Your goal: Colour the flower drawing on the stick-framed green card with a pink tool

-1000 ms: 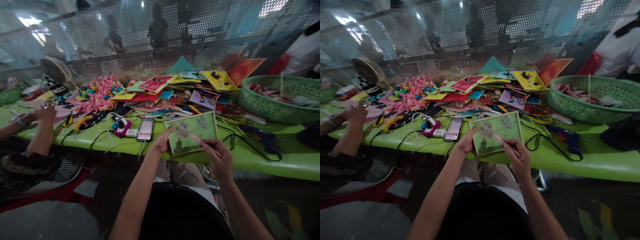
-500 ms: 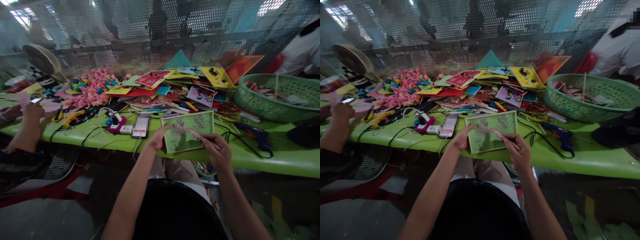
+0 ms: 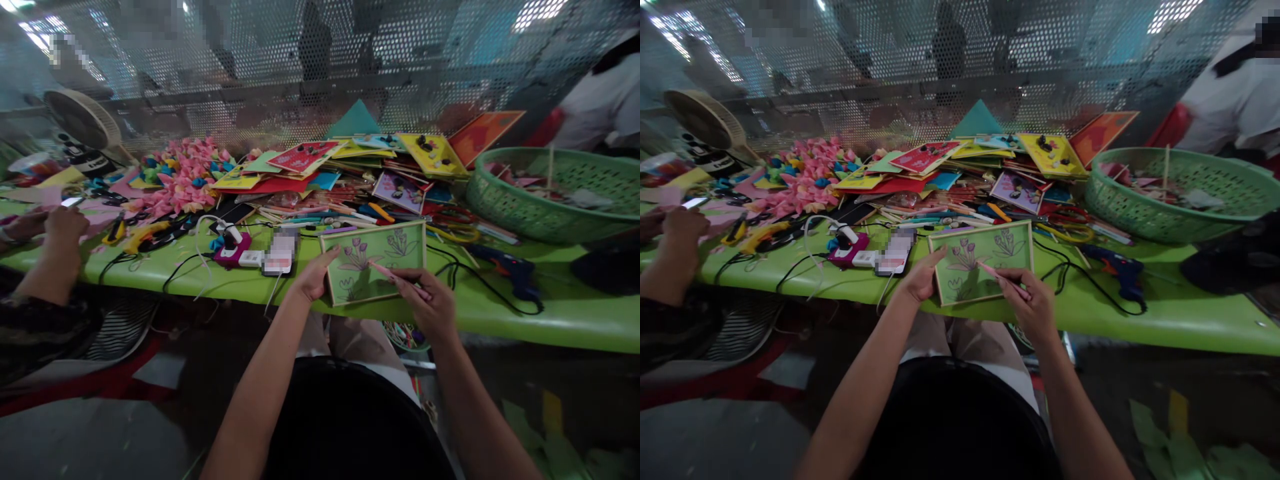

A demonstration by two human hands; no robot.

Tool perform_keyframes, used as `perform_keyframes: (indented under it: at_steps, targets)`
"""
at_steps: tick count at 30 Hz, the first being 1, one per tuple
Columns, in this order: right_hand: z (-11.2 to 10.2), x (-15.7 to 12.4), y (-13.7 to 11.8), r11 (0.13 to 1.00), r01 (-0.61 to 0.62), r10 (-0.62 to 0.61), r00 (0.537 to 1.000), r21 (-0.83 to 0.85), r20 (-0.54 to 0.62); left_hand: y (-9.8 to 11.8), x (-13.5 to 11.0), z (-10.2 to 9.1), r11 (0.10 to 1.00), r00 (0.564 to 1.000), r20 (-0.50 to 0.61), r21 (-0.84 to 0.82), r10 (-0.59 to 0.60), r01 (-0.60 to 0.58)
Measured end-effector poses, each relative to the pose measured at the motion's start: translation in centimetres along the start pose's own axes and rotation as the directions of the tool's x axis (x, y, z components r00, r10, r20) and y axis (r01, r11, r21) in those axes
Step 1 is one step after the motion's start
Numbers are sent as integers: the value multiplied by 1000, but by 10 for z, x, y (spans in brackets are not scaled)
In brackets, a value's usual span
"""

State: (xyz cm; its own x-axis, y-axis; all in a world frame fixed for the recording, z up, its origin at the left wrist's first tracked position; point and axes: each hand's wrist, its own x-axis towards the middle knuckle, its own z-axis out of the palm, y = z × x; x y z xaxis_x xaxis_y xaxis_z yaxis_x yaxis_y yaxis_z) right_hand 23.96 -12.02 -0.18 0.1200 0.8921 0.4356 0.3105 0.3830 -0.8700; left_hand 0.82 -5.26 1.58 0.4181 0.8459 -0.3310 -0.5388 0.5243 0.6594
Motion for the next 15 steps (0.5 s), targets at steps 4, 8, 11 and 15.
perform_keyframes:
  at_steps: [4, 8, 11, 15]
  targets:
    - [2, 0, 0, 1000, -6, 7, 999, 27, -32, 1, -1, 1, 1000, 1000, 5, -14, 17, -17]
    - [2, 0, 0, 999, -10, 12, 998, 42, -57, 2, -3, 5, 1000, 1000, -29, -21, 4, -5]
    - [2, 1, -2, 1000, 12, -12, 1000, 21, -15, 1, -2, 4, 1000, 1000, -26, -24, 7, -7]
    - [2, 0, -3, 1000, 18, -18, 1000, 7, 0, 0, -1, 2, 999, 1000, -3, -29, 17, -17]
